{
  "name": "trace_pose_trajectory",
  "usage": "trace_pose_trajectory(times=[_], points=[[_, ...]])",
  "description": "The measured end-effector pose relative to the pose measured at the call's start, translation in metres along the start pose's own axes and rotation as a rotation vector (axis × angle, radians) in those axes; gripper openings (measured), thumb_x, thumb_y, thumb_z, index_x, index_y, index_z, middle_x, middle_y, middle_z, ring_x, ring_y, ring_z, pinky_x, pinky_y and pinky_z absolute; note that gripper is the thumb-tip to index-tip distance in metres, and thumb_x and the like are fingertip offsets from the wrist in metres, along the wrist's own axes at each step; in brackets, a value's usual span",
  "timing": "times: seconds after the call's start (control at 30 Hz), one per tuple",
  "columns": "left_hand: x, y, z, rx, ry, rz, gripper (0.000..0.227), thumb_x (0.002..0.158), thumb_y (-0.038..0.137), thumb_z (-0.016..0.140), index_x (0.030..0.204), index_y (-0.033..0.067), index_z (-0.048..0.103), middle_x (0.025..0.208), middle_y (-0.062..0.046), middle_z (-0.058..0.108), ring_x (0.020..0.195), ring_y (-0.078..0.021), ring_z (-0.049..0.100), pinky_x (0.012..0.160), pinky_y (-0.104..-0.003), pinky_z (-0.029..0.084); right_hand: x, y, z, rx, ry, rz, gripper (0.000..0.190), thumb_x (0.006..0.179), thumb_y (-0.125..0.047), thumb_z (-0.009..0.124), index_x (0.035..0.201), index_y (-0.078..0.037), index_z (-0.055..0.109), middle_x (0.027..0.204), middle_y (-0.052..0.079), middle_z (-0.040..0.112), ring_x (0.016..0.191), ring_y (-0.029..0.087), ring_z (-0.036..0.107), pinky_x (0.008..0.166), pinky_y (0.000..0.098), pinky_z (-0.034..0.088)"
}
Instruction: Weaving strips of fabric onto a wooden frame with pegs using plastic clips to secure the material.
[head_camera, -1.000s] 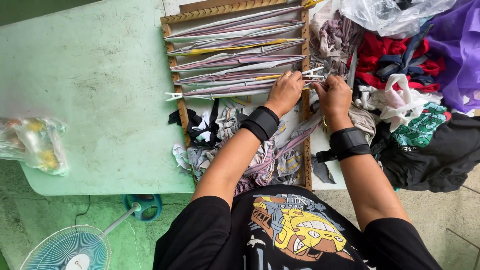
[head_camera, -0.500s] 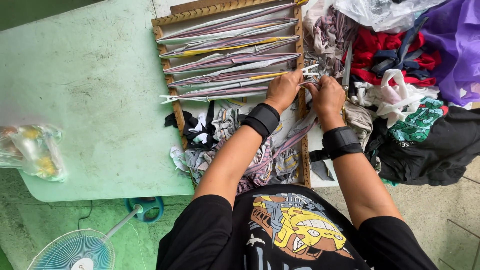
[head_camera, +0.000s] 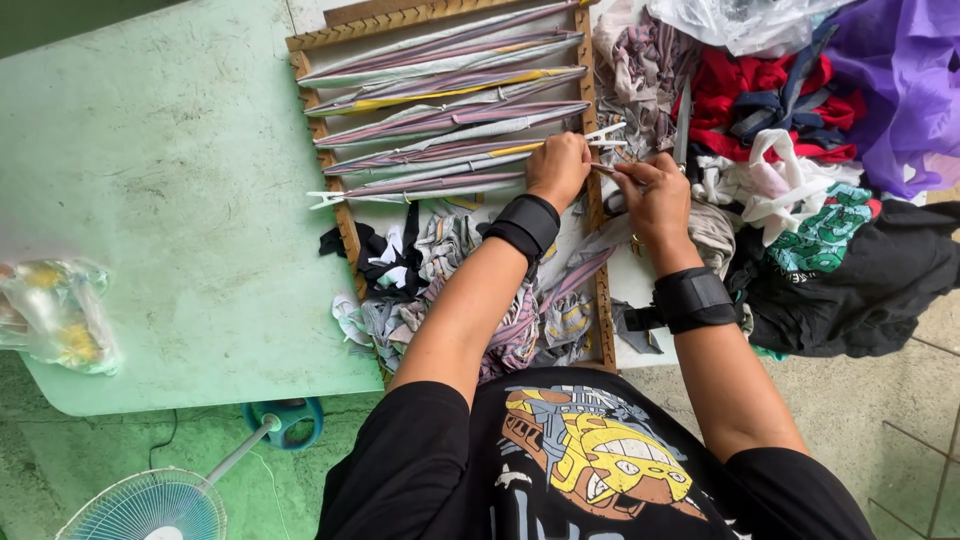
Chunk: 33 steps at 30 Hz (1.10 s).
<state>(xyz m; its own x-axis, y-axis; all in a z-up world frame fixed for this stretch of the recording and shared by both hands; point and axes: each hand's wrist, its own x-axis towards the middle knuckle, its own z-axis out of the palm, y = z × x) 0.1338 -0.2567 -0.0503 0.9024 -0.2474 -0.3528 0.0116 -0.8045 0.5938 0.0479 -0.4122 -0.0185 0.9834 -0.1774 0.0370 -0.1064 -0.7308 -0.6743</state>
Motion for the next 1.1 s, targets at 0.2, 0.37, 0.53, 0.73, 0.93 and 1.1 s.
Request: trace_pose_trajectory(times=[0.2, 0.37, 0.53, 0.73, 0.93, 1.1], points=[[0.007, 0.002, 0.003, 0.074, -0.013, 0.003, 0.004, 0.081, 0.017, 0.080, 0.080, 0.0185, 0.077, 0.084, -0.007, 0.076, 0.080, -0.0295, 0.075, 0.072, -0.042, 0.061, -0.011, 0.002, 0.005, -0.291, -0.130, 0.082, 0.013, 0.095, -0.023, 0.076, 0.092, -0.011, 0.079, 0.082, 0.007, 0.071, 0.059, 0.026, 0.067, 0.051, 0.0402, 0.052], [0.006, -0.002, 0.007, 0.079, -0.022, 0.024, 0.005, 0.081, 0.018, 0.081, 0.078, 0.0188, 0.077, 0.084, -0.005, 0.077, 0.078, -0.0268, 0.076, 0.070, -0.041, 0.062, -0.029, -0.019, 0.040, -0.363, -0.163, -0.054, 0.028, 0.103, -0.028, 0.065, 0.083, -0.010, 0.073, 0.079, 0.010, 0.071, 0.062, 0.028, 0.069, 0.057, 0.0418, 0.055], [0.009, -0.013, 0.014, 0.118, -0.045, 0.069, 0.006, 0.083, 0.020, 0.082, 0.078, 0.0201, 0.078, 0.083, -0.005, 0.077, 0.079, -0.0252, 0.076, 0.072, -0.040, 0.062, -0.037, -0.014, 0.064, -0.484, -0.269, -0.137, 0.019, 0.097, -0.016, 0.059, 0.104, -0.009, 0.075, 0.084, 0.012, 0.072, 0.064, 0.032, 0.070, 0.054, 0.0451, 0.054], [-0.003, -0.009, 0.004, 0.201, 0.259, 0.383, 0.023, 0.042, 0.030, 0.090, 0.061, 0.0239, 0.080, 0.078, -0.004, 0.078, 0.087, -0.0396, 0.073, 0.073, -0.052, 0.059, -0.044, -0.001, 0.080, -0.725, -0.389, -0.228, 0.019, 0.088, -0.015, 0.059, 0.098, -0.008, 0.074, 0.097, 0.009, 0.072, 0.090, 0.027, 0.071, 0.077, 0.0430, 0.051], [-0.002, -0.014, 0.012, 0.226, -0.079, 0.210, 0.007, 0.080, 0.012, 0.080, 0.086, 0.0098, 0.078, 0.090, -0.015, 0.076, 0.086, -0.0349, 0.076, 0.074, -0.048, 0.062, -0.049, 0.003, 0.087, -0.755, -0.399, -0.167, 0.016, 0.087, -0.019, 0.061, 0.094, -0.011, 0.074, 0.096, 0.006, 0.071, 0.091, 0.027, 0.069, 0.080, 0.0444, 0.047], [0.006, -0.015, 0.028, 0.298, -0.077, 0.236, 0.009, 0.085, 0.008, 0.068, 0.088, 0.0060, 0.077, 0.089, -0.017, 0.076, 0.084, -0.0363, 0.076, 0.071, -0.047, 0.063, -0.046, -0.008, 0.077, -0.627, -0.350, -0.125, 0.013, 0.087, -0.015, 0.061, 0.095, -0.016, 0.071, 0.097, 0.003, 0.068, 0.093, 0.027, 0.068, 0.079, 0.0462, 0.047]])
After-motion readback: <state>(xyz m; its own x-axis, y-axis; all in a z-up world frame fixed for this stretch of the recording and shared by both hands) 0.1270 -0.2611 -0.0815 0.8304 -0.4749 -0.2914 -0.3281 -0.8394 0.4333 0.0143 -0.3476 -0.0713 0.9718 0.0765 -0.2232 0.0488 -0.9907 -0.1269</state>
